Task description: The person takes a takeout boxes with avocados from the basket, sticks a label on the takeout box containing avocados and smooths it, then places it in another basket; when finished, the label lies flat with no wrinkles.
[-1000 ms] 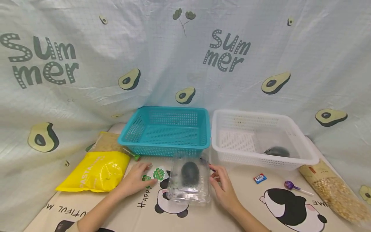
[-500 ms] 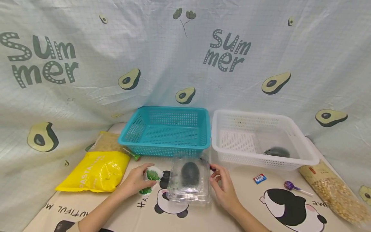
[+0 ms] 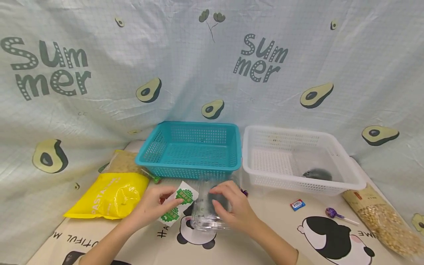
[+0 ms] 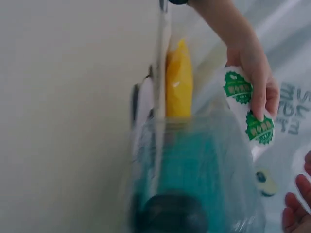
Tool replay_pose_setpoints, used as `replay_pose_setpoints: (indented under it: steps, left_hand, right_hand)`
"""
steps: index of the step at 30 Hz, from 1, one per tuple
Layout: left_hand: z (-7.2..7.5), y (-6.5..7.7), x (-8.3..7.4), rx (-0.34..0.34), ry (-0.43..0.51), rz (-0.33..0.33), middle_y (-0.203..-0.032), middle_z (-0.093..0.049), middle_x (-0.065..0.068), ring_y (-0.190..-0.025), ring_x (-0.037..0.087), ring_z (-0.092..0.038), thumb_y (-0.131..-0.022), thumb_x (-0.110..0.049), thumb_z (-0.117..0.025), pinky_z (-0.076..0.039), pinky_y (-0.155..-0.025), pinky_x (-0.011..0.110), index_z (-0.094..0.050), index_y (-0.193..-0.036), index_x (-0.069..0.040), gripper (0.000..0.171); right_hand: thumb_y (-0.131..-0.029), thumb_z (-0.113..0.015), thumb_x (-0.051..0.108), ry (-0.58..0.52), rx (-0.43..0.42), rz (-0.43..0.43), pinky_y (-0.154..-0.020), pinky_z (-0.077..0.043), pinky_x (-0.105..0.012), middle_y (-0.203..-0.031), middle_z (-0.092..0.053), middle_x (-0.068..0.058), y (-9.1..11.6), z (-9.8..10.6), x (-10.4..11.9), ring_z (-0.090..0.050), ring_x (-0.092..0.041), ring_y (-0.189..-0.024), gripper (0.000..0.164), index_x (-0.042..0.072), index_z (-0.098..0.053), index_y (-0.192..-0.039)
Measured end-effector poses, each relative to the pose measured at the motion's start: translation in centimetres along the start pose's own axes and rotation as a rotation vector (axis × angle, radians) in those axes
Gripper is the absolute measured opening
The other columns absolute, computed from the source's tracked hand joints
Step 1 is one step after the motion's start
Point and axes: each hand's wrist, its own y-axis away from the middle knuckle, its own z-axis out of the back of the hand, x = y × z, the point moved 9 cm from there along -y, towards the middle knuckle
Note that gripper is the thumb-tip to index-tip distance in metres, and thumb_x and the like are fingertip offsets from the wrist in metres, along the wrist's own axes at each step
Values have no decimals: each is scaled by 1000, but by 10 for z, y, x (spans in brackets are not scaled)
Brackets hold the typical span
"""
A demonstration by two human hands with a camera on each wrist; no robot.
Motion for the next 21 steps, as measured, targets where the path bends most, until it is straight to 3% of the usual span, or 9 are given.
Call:
replay_pose_setpoints:
  steps: [4, 9, 12, 16, 21]
  left_hand:
    - [-3, 5, -20, 26, -17, -97, -56, -34, -13, -54, 0, -36, -80, -23, -65, -30, -46, 14, -58, -74, -21, 10]
    - [-6, 6, -25, 28, -26, -113, -59, -39, -14, -56, 0, -38, -80, -24, -65, -33, -47, 14, -59, -74, -21, 9]
    - [-6, 5, -20, 40, 4, -67, -63, -49, -15, -56, 0, -38, -81, -29, -64, -33, -47, 15, -62, -80, -22, 7]
    - [3, 2, -7, 28, 49, 33, -82, -63, -16, -68, 2, -50, -80, -36, -63, -41, -58, 19, -66, -93, -22, 19]
    - [18, -1, 12, -12, 121, 141, -87, -64, -13, -81, 6, -56, -80, -33, -65, -43, -72, 30, -66, -92, -21, 18]
  right_hand:
    - [-79, -62, 7, -14, 115, -41, -77, -44, -21, -96, -59, 3, -13, -28, -1, -51, -10, -91, 24, 11, -60, -103]
    - [-81, -62, 8, -44, 152, -65, -67, -44, -19, -83, -60, 7, -18, -43, -2, -49, -7, -79, 13, 15, -62, -92]
    - [-82, -63, 9, -55, 151, -119, -62, -43, -17, -79, -60, 8, -18, -44, -7, -49, -6, -74, 6, 14, -63, -86]
    - [-79, -63, 3, -68, 132, -257, -57, -43, -23, -74, -60, 4, -20, -33, -13, -48, -7, -68, 8, 10, -62, -83]
    - [-79, -62, -1, -77, 108, -394, -55, -41, -23, -69, -57, 1, -22, -19, -20, -45, -6, -63, 9, 8, -61, -81]
